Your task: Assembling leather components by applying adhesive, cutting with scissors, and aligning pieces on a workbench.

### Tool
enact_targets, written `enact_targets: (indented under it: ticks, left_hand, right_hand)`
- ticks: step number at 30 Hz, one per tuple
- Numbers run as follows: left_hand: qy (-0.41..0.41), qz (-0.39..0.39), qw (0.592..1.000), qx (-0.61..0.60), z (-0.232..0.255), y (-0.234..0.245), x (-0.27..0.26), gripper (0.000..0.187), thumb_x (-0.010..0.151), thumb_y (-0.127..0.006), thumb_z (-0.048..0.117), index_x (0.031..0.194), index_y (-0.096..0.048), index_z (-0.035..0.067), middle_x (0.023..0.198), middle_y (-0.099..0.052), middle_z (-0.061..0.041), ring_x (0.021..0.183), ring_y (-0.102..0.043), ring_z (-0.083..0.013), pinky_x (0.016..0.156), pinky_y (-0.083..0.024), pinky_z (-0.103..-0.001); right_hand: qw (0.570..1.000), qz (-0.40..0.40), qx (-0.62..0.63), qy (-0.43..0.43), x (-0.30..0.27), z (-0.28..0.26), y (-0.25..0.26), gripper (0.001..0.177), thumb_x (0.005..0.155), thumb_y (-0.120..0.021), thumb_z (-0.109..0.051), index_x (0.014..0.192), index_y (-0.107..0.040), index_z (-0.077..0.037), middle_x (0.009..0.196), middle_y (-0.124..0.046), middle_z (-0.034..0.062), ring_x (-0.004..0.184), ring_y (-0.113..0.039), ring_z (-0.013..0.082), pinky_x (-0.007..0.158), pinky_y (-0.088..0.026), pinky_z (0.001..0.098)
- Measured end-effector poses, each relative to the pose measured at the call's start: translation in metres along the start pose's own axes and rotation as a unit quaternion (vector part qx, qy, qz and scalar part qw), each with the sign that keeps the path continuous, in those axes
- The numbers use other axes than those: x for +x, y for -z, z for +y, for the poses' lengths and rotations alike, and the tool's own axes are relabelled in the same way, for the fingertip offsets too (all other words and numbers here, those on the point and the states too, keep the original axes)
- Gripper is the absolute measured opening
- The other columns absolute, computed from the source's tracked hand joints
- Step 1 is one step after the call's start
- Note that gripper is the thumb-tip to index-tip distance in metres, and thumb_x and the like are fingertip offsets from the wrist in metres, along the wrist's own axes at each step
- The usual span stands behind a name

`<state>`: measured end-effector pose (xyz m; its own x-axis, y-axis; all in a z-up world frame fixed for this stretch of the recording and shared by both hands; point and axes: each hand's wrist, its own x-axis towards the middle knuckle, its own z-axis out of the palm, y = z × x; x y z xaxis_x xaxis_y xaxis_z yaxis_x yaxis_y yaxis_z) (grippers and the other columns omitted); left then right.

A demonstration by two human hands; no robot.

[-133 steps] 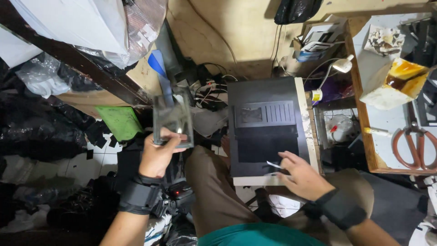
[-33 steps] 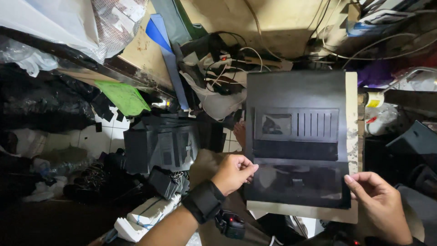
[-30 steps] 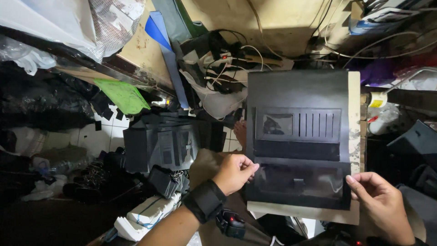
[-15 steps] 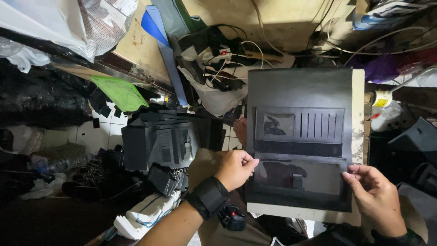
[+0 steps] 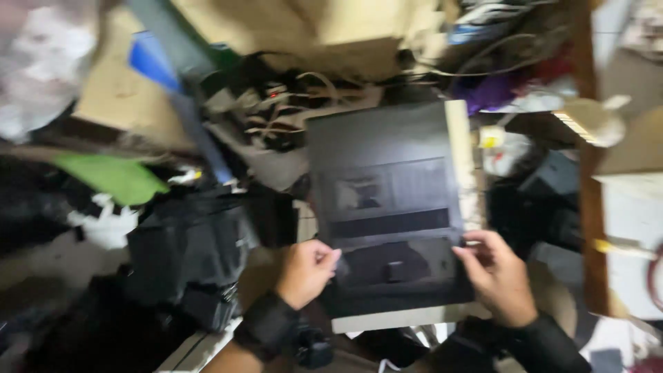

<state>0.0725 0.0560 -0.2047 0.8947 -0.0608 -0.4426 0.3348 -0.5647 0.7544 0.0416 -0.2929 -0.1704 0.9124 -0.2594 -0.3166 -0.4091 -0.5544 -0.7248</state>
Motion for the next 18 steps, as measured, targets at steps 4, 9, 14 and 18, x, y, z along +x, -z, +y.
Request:
enact_targets:
  ticks: [4, 9, 14, 18]
  left_hand:
    - [0.102, -0.013, 0.993, -0.059, 0.006, 0.004, 0.001, 0.021, 0.087, -0.078, 0.021, 0.074, -0.074, 0.005, 0.064, -0.077, -0.008, 0.051, -0.075, -0.0154, 0.052, -0.061, -0.027]
    - [0.118, -0.019, 0.991, -0.064, 0.005, 0.003, 0.002, 0.021, 0.088, -0.078, 0.020, 0.074, -0.073, 0.005, 0.065, -0.076, -0.009, 0.052, -0.075, -0.0165, 0.050, -0.061, -0.027]
    - [0.136, -0.013, 0.989, -0.063, 0.015, 0.006, 0.000, 0.021, 0.088, -0.078, 0.020, 0.075, -0.074, 0.004, 0.066, -0.077, -0.010, 0.054, -0.076, -0.0171, 0.051, -0.063, -0.027]
    - [0.137, -0.023, 0.988, -0.073, 0.009, 0.003, 0.002, 0.020, 0.089, -0.076, 0.018, 0.077, -0.073, 0.003, 0.066, -0.076, -0.011, 0.053, -0.074, -0.0171, 0.049, -0.063, -0.029]
  right_hand:
    - [1.000, -0.007, -0.012, -0.004, -0.002, -0.022, 0.003, 0.018, 0.089, -0.076, -0.020, 0.106, -0.075, -0.014, 0.085, -0.077, -0.0004, 0.077, -0.068, 0.0072, 0.078, -0.050, 0.0221]
    - [0.999, -0.020, -0.032, 0.025, 0.003, -0.016, 0.002, 0.017, 0.089, -0.074, -0.020, 0.105, -0.076, -0.015, 0.090, -0.081, -0.0015, 0.083, -0.074, 0.0076, 0.080, -0.055, 0.0229]
    - [0.999, -0.031, -0.030, 0.030, 0.008, -0.017, 0.001, 0.018, 0.088, -0.074, -0.019, 0.106, -0.078, -0.014, 0.094, -0.084, 0.0005, 0.086, -0.079, 0.0095, 0.081, -0.056, 0.0233]
    - [0.996, -0.035, -0.073, 0.035, 0.012, -0.007, -0.002, 0.021, 0.087, -0.076, -0.023, 0.109, -0.078, -0.021, 0.085, -0.082, -0.0009, 0.077, -0.076, 0.0097, 0.075, -0.054, 0.0245]
